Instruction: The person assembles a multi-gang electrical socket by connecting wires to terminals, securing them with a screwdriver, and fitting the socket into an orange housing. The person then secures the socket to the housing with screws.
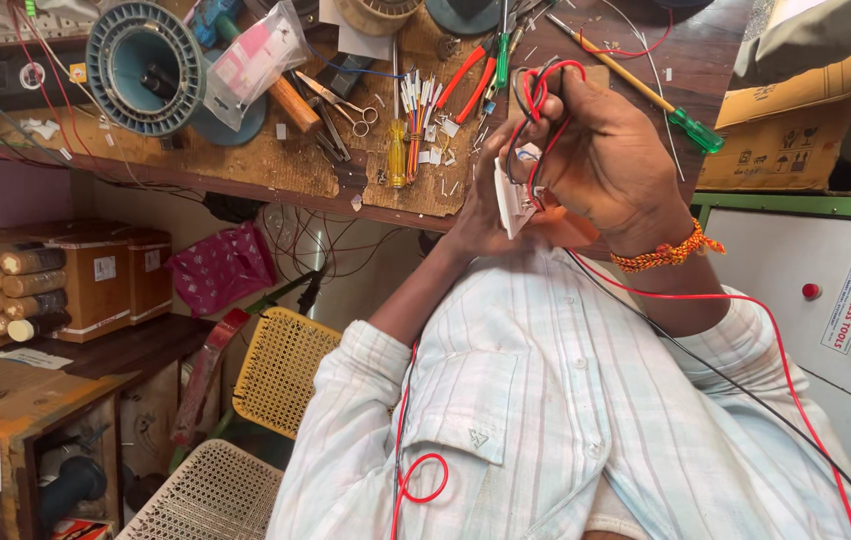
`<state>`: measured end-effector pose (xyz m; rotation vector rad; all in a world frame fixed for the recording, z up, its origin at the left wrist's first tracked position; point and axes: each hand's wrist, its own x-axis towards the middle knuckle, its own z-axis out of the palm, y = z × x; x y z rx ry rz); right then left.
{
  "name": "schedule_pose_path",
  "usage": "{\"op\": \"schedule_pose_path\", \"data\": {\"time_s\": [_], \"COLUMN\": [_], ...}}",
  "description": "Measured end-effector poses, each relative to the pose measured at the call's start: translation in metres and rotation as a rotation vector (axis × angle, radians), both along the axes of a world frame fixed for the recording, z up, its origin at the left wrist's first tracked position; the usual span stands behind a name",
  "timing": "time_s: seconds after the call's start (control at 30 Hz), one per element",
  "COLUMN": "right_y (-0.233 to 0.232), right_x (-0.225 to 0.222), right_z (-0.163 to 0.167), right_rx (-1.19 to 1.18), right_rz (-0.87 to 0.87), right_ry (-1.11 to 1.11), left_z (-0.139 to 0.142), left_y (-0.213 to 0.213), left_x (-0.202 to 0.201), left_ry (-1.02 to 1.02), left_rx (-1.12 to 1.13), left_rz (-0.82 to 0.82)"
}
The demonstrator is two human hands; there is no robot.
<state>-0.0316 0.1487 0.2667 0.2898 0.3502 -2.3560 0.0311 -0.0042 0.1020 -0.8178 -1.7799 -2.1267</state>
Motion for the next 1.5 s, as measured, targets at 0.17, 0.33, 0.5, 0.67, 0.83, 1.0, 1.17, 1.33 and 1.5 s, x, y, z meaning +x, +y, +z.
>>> {"op": "schedule_pose_path", "data": {"time_s": [0.17,0.33,0.5,0.67,0.83,1.0,1.17,1.33,1.5], "right_y": [0.0,0.041,0.098,0.134,0.119,0.15,0.141,0.128,0.12], "right_x": [-0.007,-0.037,-0.042,-0.017,-0.014,0.022,0.067,0.049,0.021], "right_z": [0.027,0.002,-0.122,-0.203,-0.2,-0.165,-0.146,-0.091,-0.026], "right_rx": [0.217,0.608,1.232,1.043,1.285,1.486,1.446,1.697,1.785], "right_rz": [0.181,0.195,-0.183,-0.336,-0.185,0.63,0.792,0.723,0.612], "right_ry": [0.53,1.254,0.684,0.383,0.848,1.144,1.193,1.594,1.889], "left_z": [-0.037,-0.058,-0.063,-0.059,-0.031,-0.013,-0.016,0.01,0.07], "left_y": [0.009,-0.011,-0.01,-0.018,-0.039,-0.062,-0.064,-0.056,-0.057], "left_x": [-0.012,-0.019,-0.005,-0.019,-0.025,-0.023,-0.03,-0.052,-0.065], "left_ry": [-0.811,-0.647,-0.944,-0.937,-0.929,-0.922,-1.057,-0.893,-0.736], "left_rx": [0.932,0.987,0.937,1.039,0.967,0.861,0.695,0.195,-0.02], "left_rz": [-0.265,-0.372,-0.368,-0.323,-0.293,-0.149,-0.177,-0.43,-0.513]}}
